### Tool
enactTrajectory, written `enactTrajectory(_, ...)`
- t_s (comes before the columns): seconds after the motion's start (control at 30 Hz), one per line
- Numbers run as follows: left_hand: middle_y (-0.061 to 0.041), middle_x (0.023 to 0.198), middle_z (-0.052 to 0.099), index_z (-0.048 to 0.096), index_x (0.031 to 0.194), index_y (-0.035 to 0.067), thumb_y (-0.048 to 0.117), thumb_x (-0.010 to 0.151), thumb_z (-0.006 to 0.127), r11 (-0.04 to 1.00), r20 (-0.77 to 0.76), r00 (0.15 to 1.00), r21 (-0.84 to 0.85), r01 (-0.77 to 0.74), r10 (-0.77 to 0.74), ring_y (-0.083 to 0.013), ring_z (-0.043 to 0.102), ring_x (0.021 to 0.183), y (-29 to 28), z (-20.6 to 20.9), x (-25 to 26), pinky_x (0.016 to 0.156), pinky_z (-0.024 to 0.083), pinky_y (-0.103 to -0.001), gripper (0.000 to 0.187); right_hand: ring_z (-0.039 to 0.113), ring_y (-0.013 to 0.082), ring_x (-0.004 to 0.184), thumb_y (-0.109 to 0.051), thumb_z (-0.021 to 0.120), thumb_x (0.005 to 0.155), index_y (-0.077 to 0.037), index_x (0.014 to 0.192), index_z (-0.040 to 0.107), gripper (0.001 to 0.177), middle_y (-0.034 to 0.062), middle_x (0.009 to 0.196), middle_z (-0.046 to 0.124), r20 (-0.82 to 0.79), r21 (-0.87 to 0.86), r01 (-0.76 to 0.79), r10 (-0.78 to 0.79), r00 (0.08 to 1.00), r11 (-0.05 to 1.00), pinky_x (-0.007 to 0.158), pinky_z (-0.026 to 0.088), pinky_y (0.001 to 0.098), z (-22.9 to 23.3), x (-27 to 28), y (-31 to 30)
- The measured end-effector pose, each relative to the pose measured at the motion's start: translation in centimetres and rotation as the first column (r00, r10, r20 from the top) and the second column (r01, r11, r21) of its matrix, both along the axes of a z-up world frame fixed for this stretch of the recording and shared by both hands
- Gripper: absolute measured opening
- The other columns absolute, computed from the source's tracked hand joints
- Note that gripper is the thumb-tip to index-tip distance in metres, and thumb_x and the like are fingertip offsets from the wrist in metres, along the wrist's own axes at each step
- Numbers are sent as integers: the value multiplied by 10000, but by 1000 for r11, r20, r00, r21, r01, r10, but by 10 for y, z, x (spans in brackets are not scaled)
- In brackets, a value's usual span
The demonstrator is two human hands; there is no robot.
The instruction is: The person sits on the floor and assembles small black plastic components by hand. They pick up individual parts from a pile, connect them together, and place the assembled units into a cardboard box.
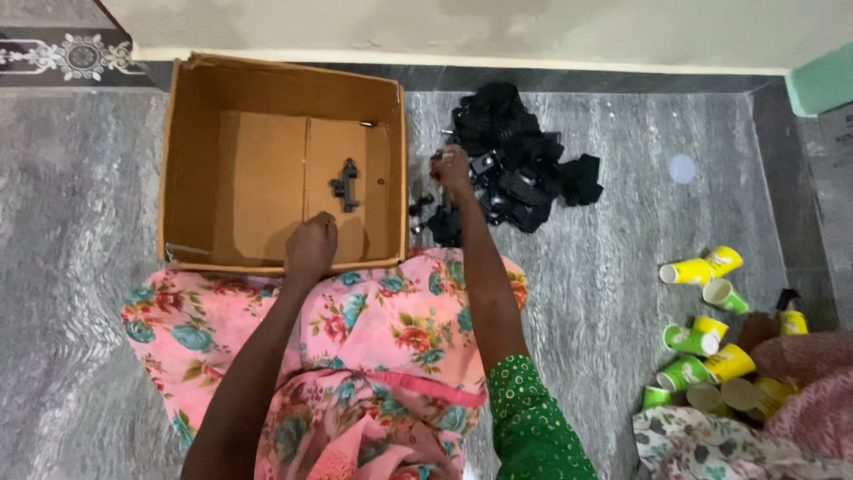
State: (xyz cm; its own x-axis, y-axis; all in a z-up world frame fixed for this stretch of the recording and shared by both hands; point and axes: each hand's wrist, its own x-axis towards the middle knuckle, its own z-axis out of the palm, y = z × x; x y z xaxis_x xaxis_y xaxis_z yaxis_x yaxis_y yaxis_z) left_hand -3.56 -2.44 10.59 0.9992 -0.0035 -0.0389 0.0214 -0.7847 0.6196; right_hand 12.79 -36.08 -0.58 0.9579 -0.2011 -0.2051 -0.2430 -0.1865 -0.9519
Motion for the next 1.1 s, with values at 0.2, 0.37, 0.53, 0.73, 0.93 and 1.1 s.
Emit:
enactTrajectory(0.2,-243,904,714,720,1048,55,278,1014,578,994,21,999,-108,-34,36,-444,691,845,5,-36,9,740,549,-542,266,690,246,850,-258,759,904,-116,1231,621,382,106,1044,687,65,380,-59,37,997,923,716,613,443,79,-30,31)
enactTrajectory(0.37,-113,849,749,624,1156,63,367,1033,493,357,-492,871,-812,-461,6,-324,727,706,12,-84,40,654,605,-449,354,675,219,1067,-181,810,870,-113,1358,546,559,104,1171,674,244,-1,-319,310,919,948,909,627,409,74,-97,157)
enactTrajectory(0.53,-31,784,673,672,1127,89,569,1081,404,-68,-508,859,-856,-512,-69,-148,633,626,17,-127,37,534,487,-315,552,685,211,1062,-133,738,883,-109,1449,414,652,104,1199,642,216,36,-386,370,904,922,861,611,361,47,-140,226)
enactTrajectory(0.73,-35,787,675,677,1042,85,394,1056,580,-50,-419,907,-908,-416,54,-148,620,636,15,-133,38,566,500,-303,324,630,214,1022,-96,798,866,-47,1360,488,586,134,1174,603,496,-262,-270,369,786,927,870,546,344,20,-129,210)
enactTrajectory(0.93,16,808,679,709,1020,105,347,1001,690,81,-383,922,-919,-386,49,-91,622,660,13,-117,31,572,517,-266,244,610,136,899,-82,865,793,-74,1318,592,591,64,1031,587,298,143,-276,225,928,950,779,567,288,-6,-118,212)
enactTrajectory(1.1,10,786,674,728,1062,87,359,995,694,87,-347,937,-933,-349,33,-88,617,638,9,-102,27,562,510,-258,282,611,112,937,-10,840,809,-72,1319,608,564,23,1096,621,383,207,-307,212,899,929,799,569,260,-3,-117,199)
